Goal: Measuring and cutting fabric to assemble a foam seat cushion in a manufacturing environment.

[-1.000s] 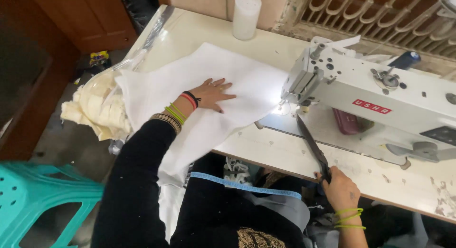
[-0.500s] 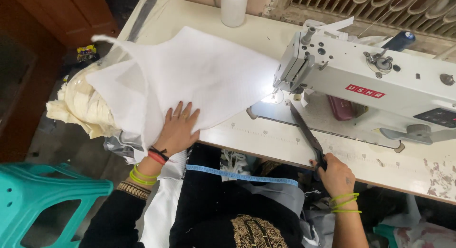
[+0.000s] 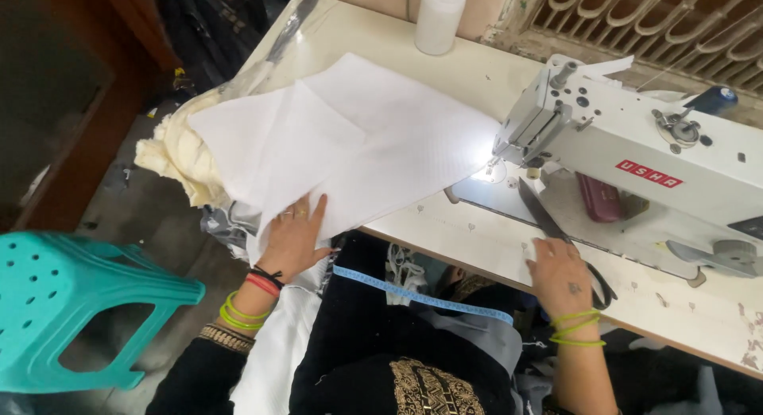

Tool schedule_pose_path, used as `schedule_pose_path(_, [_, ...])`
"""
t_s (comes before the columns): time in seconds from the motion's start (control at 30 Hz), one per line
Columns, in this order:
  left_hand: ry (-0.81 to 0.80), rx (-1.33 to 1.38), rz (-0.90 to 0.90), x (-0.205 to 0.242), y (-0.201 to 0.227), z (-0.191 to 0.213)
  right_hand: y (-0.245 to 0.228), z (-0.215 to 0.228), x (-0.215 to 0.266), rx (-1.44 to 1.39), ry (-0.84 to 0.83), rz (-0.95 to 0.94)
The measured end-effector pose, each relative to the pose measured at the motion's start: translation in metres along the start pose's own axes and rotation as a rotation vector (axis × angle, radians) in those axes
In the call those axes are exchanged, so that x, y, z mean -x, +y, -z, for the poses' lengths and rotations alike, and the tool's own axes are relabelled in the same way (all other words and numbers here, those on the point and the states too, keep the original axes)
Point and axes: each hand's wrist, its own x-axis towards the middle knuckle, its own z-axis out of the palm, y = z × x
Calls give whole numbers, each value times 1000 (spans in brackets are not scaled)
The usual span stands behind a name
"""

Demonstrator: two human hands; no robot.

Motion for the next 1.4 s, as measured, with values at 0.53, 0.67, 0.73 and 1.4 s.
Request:
schedule_pose_path(0.53, [335,73,234,-1,22,-54,-180,-21,-90,-419,247,622])
schedule_pose_path(0.67, [382,31,224,-8,11,-75,-202,-35,-101,-366,169,690])
schedule_pose_path(0.73, [538,-14,162,-12,2,-94,-208,-33,-96,-292,131,666])
schedule_pose_path(1.4, [971,-252,-23,96,-110,244,-53,115,-151,-490,469,500])
